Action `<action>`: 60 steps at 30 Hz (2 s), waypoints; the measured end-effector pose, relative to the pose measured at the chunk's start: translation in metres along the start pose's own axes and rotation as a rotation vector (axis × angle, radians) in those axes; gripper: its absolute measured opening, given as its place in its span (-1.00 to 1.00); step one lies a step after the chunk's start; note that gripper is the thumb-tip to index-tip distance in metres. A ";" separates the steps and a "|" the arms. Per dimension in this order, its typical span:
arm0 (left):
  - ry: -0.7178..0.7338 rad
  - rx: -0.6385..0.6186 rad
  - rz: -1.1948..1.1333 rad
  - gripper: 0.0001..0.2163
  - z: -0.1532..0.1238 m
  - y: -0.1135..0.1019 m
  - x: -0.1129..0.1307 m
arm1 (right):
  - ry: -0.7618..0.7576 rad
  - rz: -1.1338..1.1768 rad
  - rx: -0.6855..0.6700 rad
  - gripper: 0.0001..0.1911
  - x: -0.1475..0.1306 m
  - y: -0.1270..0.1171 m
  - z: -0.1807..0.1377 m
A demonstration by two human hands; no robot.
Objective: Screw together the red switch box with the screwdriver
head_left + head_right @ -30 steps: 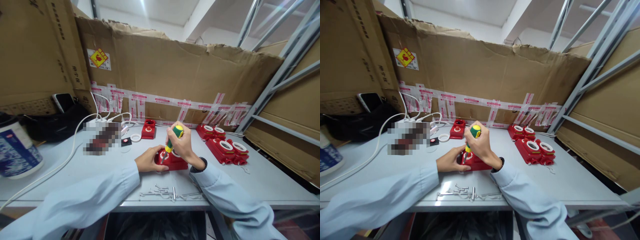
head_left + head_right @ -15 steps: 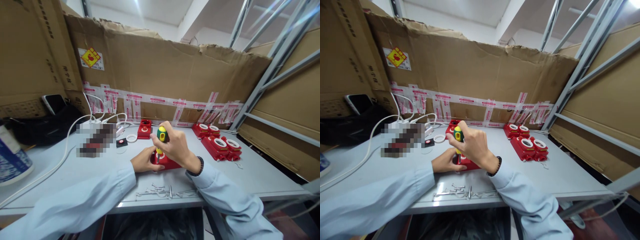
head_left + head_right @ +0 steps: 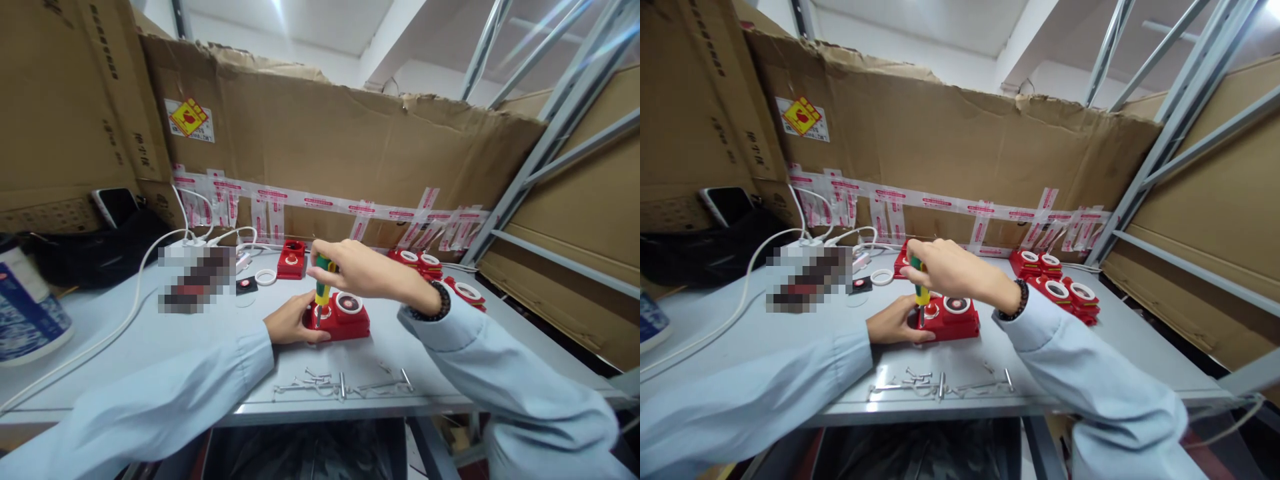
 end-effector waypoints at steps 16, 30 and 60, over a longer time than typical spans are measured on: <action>-0.025 0.009 -0.006 -0.50 0.001 0.001 -0.005 | -0.088 -0.165 -0.321 -0.77 -0.021 -0.004 -0.002; -0.001 0.019 0.020 -0.48 0.000 -0.001 -0.005 | -0.069 -0.205 -0.260 -0.65 -0.014 0.000 -0.006; -0.008 0.006 0.021 -0.41 0.000 0.000 -0.006 | -0.022 -0.019 -0.188 -0.77 -0.011 0.001 0.000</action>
Point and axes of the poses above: each hand's wrist, its own z-axis towards the middle knuckle, its own y-axis out of the palm, x = y × z, the point moved 8 cm from there along z, towards the middle knuckle, and after that the axes turned 2 degrees about x, right-handed, at the moved point
